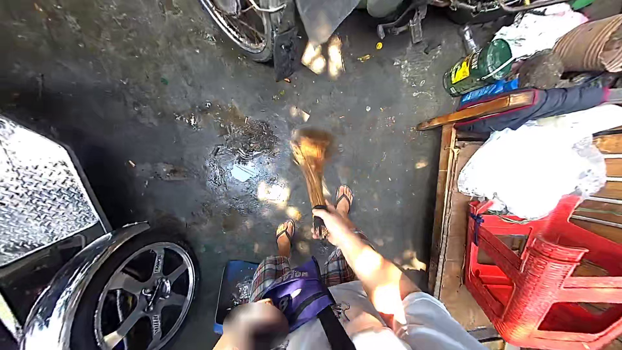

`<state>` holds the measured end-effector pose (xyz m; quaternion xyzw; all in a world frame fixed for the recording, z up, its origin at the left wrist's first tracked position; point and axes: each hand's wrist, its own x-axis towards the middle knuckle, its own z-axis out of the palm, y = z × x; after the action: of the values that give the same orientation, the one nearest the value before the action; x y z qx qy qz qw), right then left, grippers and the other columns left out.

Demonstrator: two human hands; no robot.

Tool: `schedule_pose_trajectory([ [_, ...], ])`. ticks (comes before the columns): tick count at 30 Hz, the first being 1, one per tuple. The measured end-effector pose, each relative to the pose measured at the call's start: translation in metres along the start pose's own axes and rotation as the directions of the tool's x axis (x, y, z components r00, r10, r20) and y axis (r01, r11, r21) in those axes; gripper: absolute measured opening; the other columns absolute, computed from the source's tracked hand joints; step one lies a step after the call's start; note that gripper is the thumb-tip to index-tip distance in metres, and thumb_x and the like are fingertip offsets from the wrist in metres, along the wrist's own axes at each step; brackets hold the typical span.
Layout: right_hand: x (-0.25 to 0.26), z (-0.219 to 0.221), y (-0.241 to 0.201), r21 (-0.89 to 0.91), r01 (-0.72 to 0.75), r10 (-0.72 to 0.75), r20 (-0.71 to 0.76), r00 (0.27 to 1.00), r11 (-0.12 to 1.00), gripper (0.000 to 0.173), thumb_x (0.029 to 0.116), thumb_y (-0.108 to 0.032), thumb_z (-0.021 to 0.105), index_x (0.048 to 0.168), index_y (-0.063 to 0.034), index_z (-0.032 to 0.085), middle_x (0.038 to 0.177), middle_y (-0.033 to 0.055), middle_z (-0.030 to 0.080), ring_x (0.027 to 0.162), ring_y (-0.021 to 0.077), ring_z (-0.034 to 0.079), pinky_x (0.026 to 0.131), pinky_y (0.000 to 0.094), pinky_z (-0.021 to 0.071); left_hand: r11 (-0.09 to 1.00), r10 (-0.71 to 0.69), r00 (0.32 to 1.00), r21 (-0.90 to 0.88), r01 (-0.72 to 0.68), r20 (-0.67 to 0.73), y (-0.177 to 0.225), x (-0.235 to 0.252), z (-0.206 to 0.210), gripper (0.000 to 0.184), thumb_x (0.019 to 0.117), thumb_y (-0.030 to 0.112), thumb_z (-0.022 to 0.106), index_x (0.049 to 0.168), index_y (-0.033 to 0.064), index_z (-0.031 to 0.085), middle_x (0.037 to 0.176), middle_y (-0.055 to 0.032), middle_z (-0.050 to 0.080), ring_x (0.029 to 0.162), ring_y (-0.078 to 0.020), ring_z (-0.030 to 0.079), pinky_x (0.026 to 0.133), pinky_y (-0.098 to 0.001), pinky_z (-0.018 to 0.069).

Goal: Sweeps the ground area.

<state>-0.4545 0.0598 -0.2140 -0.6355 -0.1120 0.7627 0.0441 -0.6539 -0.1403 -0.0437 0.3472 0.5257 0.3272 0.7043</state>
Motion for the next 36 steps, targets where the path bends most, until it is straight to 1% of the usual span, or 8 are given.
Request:
schedule_pose_trajectory([
  [6,-0.087,-0.143,-0.093,0.056,0.176,-0.175,-0.023,0.984,0.983,0.067,0.1023,-0.015,0.058,0.161,-0.0193,0.027,0.092,0.0153,0.065,0.063,0.0245,0.065,0.053,0.0396,0.0589,1.0,-0.006,0.997,-0.006,0.007,0.081,0.033,0.081,0.052,0.019,0.0937,0.026,0.067,0.089,0.0076,0.072,0.095,-0.0034,0.072,0.1,-0.0124,0.065,0.094,-0.0361,0.0527],
  [11,-0.017,-0.253,-0.169,-0.012,0.251,-0.237,-0.377,0.896,0.968,0.065,0.1054,-0.026,0.058,0.161,-0.0274,0.024,0.093,0.0167,0.062,0.061,0.0255,0.063,0.054,0.0403,0.0572,0.998,-0.058,0.993,-0.006,0.059,0.099,0.061,0.121,0.079,0.015,0.0929,0.021,0.066,0.089,0.0061,0.07,0.094,-0.0046,0.071,0.098,-0.0141,0.066,0.093,-0.0371,0.0529],
  [13,0.024,-0.259,-0.167,-0.126,0.152,-0.191,-0.408,0.893,0.98,0.069,0.102,-0.026,0.062,0.161,-0.0259,0.025,0.104,0.0217,0.063,0.064,0.0298,0.064,0.056,0.0457,0.0579,0.997,-0.07,0.993,-0.028,0.073,0.091,0.069,0.132,0.089,0.016,0.0934,0.021,0.066,0.09,0.0057,0.07,0.096,-0.005,0.071,0.099,-0.0146,0.065,0.092,-0.0379,0.0529],
  [17,0.037,-0.212,-0.135,-0.376,-0.036,-0.003,-0.102,0.995,0.926,0.081,0.0947,-0.025,0.068,0.163,-0.0259,0.026,0.127,0.0229,0.061,0.081,0.0335,0.068,0.066,0.0518,0.0594,0.999,-0.044,0.997,-0.029,0.046,0.067,0.081,0.153,0.103,0.017,0.0933,0.02,0.066,0.09,0.0039,0.069,0.096,-0.0078,0.07,0.099,-0.017,0.065,0.092,-0.0391,0.0525],
  [23,-0.056,-0.207,-0.169,-0.246,0.109,-0.078,0.134,0.988,0.963,0.08,0.0975,-0.019,0.066,0.164,-0.0226,0.022,0.108,0.0186,0.065,0.061,0.0241,0.063,0.052,0.0406,0.0573,0.999,0.004,0.994,0.038,-0.008,0.108,0.108,0.191,0.11,0.017,0.0904,0.018,0.068,0.087,0.001,0.071,0.093,-0.0097,0.07,0.098,-0.0175,0.065,0.093,-0.0389,0.0509],
  [29,-0.061,-0.252,-0.268,-0.312,0.256,-0.342,-0.261,0.903,0.915,0.068,0.1016,-0.018,0.063,0.161,-0.0129,0.029,0.105,0.0186,0.065,0.06,0.0235,0.064,0.052,0.0398,0.0589,0.999,-0.02,0.995,0.045,0.016,0.097,0.11,0.205,0.091,0.008,0.0906,0.01,0.067,0.088,0.0037,0.072,0.094,-0.0071,0.071,0.099,-0.0167,0.065,0.093,-0.0387,0.0522],
  [34,0.062,-0.302,-0.368,-0.473,0.277,-0.515,-0.506,0.692,0.836,0.067,0.0984,-0.028,0.066,0.157,-0.0144,0.035,0.121,0.0238,0.064,0.08,0.035,0.069,0.067,0.055,0.0602,0.993,-0.088,0.996,0.08,0.085,0.031,0.091,0.208,0.067,0.017,0.0926,0.018,0.065,0.087,0.003,0.072,0.092,-0.0092,0.07,0.097,-0.0189,0.065,0.092,-0.0415,0.0517],
  [36,0.119,-0.304,-0.399,-0.448,0.231,-0.466,-0.537,0.703,0.864,0.072,0.0963,-0.032,0.067,0.158,-0.0179,0.034,0.129,0.0231,0.061,0.093,0.0372,0.069,0.074,0.0578,0.0593,0.985,-0.148,0.989,0.092,0.148,-0.008,0.082,0.204,0.06,0.019,0.0912,0.022,0.066,0.088,0.0041,0.072,0.092,-0.0088,0.07,0.096,-0.0192,0.065,0.09,-0.0422,0.052],
])
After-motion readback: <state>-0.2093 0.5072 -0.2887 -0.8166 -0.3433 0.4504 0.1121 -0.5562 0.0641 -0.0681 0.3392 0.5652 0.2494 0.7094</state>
